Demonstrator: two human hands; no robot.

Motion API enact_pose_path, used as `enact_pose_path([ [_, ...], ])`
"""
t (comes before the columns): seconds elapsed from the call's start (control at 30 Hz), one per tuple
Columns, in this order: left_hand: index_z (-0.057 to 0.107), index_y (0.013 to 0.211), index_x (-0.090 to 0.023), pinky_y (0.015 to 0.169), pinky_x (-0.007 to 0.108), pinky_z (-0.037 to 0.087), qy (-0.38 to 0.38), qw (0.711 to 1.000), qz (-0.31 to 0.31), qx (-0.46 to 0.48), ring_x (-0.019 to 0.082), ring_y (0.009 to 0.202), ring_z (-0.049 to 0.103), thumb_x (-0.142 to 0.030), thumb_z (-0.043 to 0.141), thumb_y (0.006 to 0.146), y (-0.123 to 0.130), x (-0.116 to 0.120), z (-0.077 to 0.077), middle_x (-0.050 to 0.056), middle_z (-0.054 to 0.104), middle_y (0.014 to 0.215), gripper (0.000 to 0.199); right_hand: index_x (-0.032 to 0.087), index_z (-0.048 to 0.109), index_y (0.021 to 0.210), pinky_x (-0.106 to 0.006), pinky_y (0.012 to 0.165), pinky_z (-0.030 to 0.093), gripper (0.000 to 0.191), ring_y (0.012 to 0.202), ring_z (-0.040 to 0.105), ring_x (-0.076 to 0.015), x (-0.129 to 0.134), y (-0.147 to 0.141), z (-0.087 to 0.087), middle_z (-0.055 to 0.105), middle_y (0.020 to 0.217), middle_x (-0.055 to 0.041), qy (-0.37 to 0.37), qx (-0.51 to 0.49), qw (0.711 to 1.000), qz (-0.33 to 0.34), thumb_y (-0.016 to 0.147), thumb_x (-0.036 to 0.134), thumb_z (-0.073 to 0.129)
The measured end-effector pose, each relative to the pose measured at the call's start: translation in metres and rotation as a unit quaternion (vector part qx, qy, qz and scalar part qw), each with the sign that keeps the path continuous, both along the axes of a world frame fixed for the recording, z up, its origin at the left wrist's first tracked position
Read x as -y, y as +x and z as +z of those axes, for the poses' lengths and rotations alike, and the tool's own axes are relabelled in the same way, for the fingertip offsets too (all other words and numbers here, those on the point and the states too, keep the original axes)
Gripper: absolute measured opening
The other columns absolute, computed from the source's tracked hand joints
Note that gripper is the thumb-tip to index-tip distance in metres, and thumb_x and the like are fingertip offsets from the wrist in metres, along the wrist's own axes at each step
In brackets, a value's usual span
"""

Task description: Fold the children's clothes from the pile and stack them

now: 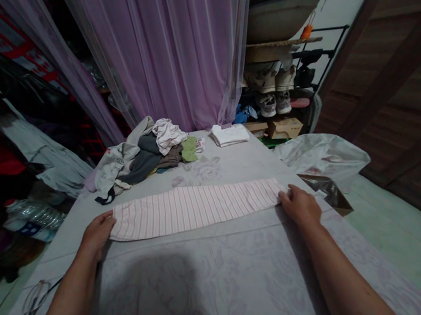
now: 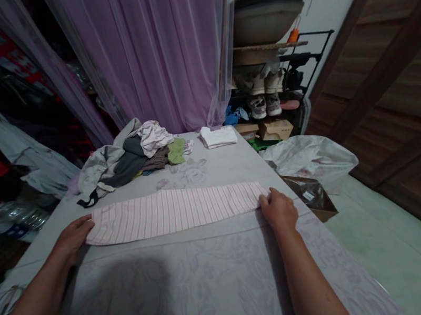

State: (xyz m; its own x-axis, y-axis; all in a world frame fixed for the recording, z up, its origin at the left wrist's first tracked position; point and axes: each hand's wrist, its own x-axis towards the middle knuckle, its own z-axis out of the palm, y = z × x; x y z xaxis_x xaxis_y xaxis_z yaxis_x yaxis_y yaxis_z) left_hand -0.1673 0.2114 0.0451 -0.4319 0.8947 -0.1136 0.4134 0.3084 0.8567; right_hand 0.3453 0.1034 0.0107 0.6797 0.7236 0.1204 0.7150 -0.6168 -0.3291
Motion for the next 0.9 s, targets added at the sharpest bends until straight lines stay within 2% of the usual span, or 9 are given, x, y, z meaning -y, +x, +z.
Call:
enact_pose_path([
  [0.17,0.067,0.111,-0.015,0.09,0.042,0.053,-0.005,0.987,-0.009,-0.161,0.031,0.105,0.065,-0.021,0.057,0.071,-0.002,0.003,-0.012,0.012,0.071,0.109,0.041,0.017,0.067,0.118,-0.041,0.079,0.049,0.056,0.102,0.064,-0.0333,-0.011,0.014,0.006,0.069,0.112,-0.018,-0.105,-0.055,0.993,0.0,0.085,0.057,0.046],
  [0.23,0.064,0.119,-0.014,0.103,0.047,0.044,0.051,0.958,-0.049,-0.277,0.034,0.122,0.056,-0.02,0.055,0.074,0.016,0.008,-0.012,0.016,0.062,0.129,0.046,0.014,0.071,0.107,-0.038,0.075,0.049,0.055,0.097,0.066,-0.0326,-0.018,0.025,0.006,0.07,0.106,-0.0185,-0.126,-0.075,0.989,0.029,0.082,0.058,0.05],
  [0.3,0.06,0.126,-0.013,0.112,0.048,0.035,0.105,0.913,-0.134,-0.371,0.033,0.134,0.045,-0.021,0.05,0.081,0.048,0.016,-0.013,0.016,0.053,0.141,0.047,0.012,0.073,0.098,-0.035,0.072,0.048,0.05,0.092,0.066,-0.0307,-0.024,0.033,0.005,0.071,0.102,-0.0189,-0.119,-0.094,0.987,0.052,0.078,0.055,0.056],
  [0.43,0.053,0.136,-0.019,0.119,0.05,0.021,0.128,0.84,-0.344,-0.399,0.028,0.142,0.034,-0.033,0.045,0.092,0.136,0.036,-0.023,0.008,0.049,0.147,0.047,0.011,0.073,0.091,-0.031,0.063,0.044,0.043,0.078,0.065,-0.0267,-0.026,0.028,0.005,0.072,0.087,-0.016,-0.034,-0.121,0.992,0.027,0.073,0.048,0.061],
  [0.6,0.041,0.146,-0.026,0.12,0.05,0.016,0.162,0.78,-0.485,-0.36,0.026,0.146,0.027,-0.049,0.039,0.096,0.22,0.057,-0.042,0.005,0.04,0.154,0.055,0.014,0.072,0.094,-0.028,0.061,0.042,0.045,0.068,0.061,-0.0217,-0.024,-0.019,0.006,0.068,0.072,-0.0073,0.194,-0.171,0.966,-0.012,0.068,0.049,0.061],
  [0.67,0.041,0.146,-0.027,0.12,0.053,0.016,0.152,0.773,-0.505,-0.352,0.027,0.145,0.028,-0.054,0.039,0.095,0.234,0.061,-0.05,0.006,0.039,0.154,0.057,0.015,0.072,0.091,-0.027,0.061,0.044,0.046,0.064,0.058,-0.0191,-0.028,-0.041,0.007,0.066,0.067,-0.0038,0.279,-0.206,0.938,0.01,0.068,0.052,0.06],
  [0.77,0.044,0.144,-0.026,0.119,0.056,0.012,0.146,0.781,-0.514,-0.325,0.029,0.146,0.025,-0.055,0.044,0.093,0.239,0.061,-0.059,0.008,0.036,0.156,0.058,0.016,0.072,0.089,-0.026,0.062,0.045,0.042,0.061,0.056,-0.0159,-0.036,-0.075,0.013,0.066,0.07,-0.0018,0.343,-0.231,0.907,0.079,0.071,0.052,0.059],
  [0.83,0.048,0.141,-0.025,0.12,0.055,0.009,0.148,0.803,-0.517,-0.257,0.028,0.146,0.025,-0.052,0.044,0.094,0.237,0.057,-0.062,0.008,0.038,0.154,0.054,0.017,0.072,0.089,-0.026,0.063,0.046,0.037,0.061,0.055,-0.0145,-0.043,-0.098,0.018,0.067,0.075,-0.0022,0.35,-0.218,0.9,0.137,0.074,0.048,0.057],
  [0.9,0.052,0.136,-0.023,0.121,0.05,0.013,0.13,0.851,-0.494,-0.118,0.026,0.143,0.032,-0.05,0.042,0.095,0.231,0.049,-0.06,0.009,0.045,0.15,0.05,0.018,0.072,0.09,-0.025,0.063,0.045,0.032,0.061,0.055,-0.0137,-0.047,-0.123,0.02,0.067,0.078,-0.0025,0.336,-0.183,0.903,0.196,0.078,0.042,0.055],
])
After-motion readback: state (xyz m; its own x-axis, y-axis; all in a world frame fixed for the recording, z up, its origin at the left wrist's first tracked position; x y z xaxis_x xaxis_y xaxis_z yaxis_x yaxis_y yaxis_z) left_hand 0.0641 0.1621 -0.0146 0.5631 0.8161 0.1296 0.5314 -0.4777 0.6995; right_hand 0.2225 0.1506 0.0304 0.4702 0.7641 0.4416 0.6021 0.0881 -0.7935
